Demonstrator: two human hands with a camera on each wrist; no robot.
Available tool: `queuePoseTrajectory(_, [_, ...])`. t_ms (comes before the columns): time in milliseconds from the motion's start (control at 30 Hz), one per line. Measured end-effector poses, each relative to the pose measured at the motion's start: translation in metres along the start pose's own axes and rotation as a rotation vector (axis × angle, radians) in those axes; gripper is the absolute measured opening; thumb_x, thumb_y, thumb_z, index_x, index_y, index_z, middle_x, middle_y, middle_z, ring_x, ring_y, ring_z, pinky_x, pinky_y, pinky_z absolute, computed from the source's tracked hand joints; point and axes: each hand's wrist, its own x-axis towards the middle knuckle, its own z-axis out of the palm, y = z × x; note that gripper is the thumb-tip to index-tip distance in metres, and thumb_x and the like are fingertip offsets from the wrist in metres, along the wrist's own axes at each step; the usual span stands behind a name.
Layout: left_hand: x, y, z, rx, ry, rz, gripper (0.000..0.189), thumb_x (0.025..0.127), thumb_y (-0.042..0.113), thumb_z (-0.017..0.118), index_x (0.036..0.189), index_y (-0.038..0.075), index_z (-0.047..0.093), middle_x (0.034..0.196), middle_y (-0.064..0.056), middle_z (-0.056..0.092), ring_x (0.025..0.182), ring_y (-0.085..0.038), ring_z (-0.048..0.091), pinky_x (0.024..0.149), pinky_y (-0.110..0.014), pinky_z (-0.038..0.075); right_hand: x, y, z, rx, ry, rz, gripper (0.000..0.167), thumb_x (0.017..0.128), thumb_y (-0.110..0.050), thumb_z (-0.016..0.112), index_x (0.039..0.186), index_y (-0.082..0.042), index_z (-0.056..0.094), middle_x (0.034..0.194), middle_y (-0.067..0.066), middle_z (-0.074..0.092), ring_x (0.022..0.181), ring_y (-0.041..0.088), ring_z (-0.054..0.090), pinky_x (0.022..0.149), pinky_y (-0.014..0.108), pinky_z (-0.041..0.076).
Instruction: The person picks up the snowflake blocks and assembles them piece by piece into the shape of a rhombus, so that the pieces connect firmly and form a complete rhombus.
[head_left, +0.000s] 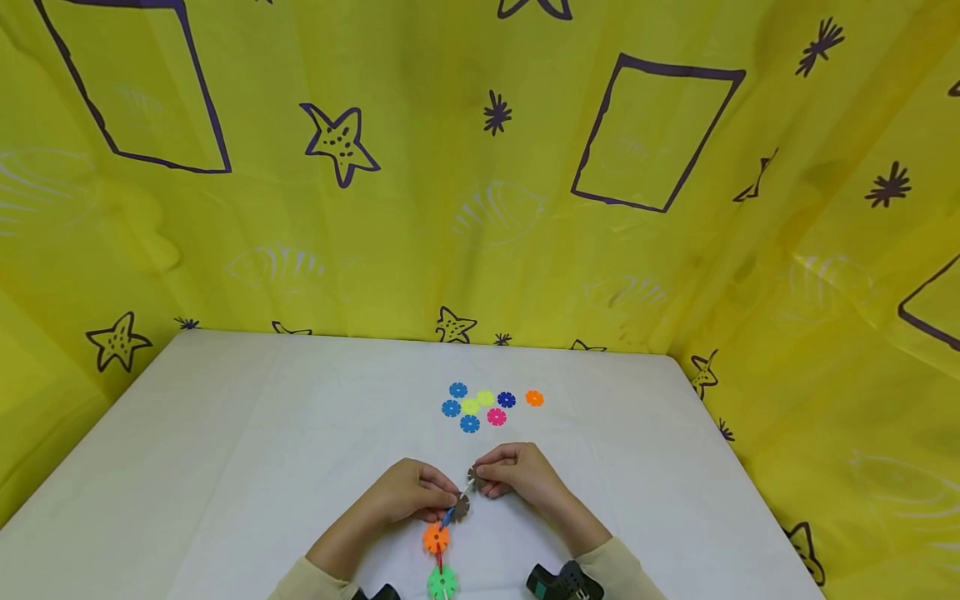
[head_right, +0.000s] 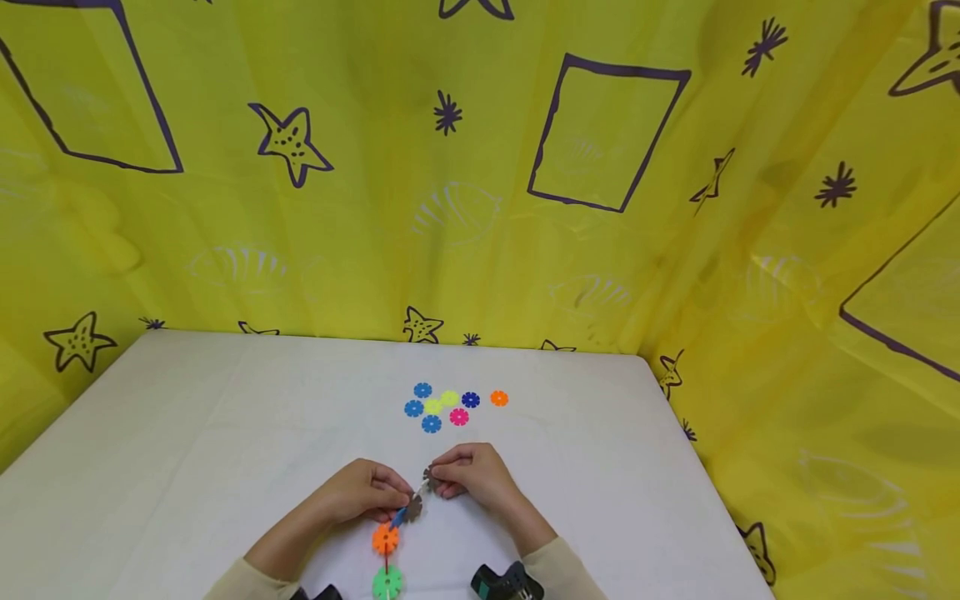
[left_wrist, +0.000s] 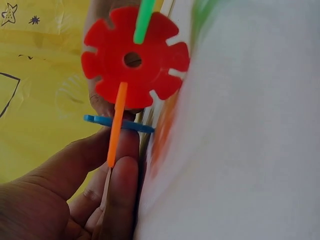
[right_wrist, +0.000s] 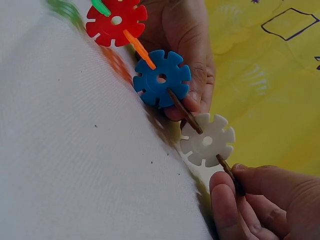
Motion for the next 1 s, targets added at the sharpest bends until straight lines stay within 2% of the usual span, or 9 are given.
queuePoseTrajectory(267, [-0.0001,0.0007,0.0049,-0.011,0.058,-0.011,0.016,0.083,0.006,0.076,0.095,-0.005,0.074,0.077,-0.008,0.073,0.057,-0.005,0.062,0.058,-0.024,0.059,-0.0004,0.0028,0.0007,0.014,0.006,-0.004,0.025,0.089,-0.008,0.072,0.104,0.011,0.069,0.082,0.011,0.074,0.06,0.009,0.065,0.061,0.023,0.059])
queuePoseTrajectory(567, [-0.0012,0.0004,0.0074,-0.049,0.107,-0.029,0.015,0.081,0.004,0.077,0.092,-0.005,0.075,0.077,-0.008,0.074,0.055,-0.005,0.06,0.057,-0.022,0.057,-0.0013,0.0021,0.0028,0.034,-0.002,0.003,0.024,0.09,-0.007,0.07,0.104,0.012,0.069,0.087,0.013,0.074,0.062,0.008,0.066,0.063,0.023,0.059])
queuePoseTrajectory(1000, [-0.0006,-0.0002,0.0067,-0.033,0.115,-0.027,0.014,0.082,0.005,0.077,0.093,-0.004,0.075,0.076,-0.006,0.073,0.054,-0.005,0.06,0.056,-0.022,0.057,-0.0015,0.001,0.0065,0.047,0.028,0.006,0.024,0.09,-0.007,0.07,0.104,0.012,0.068,0.085,0.013,0.074,0.062,0.009,0.067,0.063,0.024,0.06])
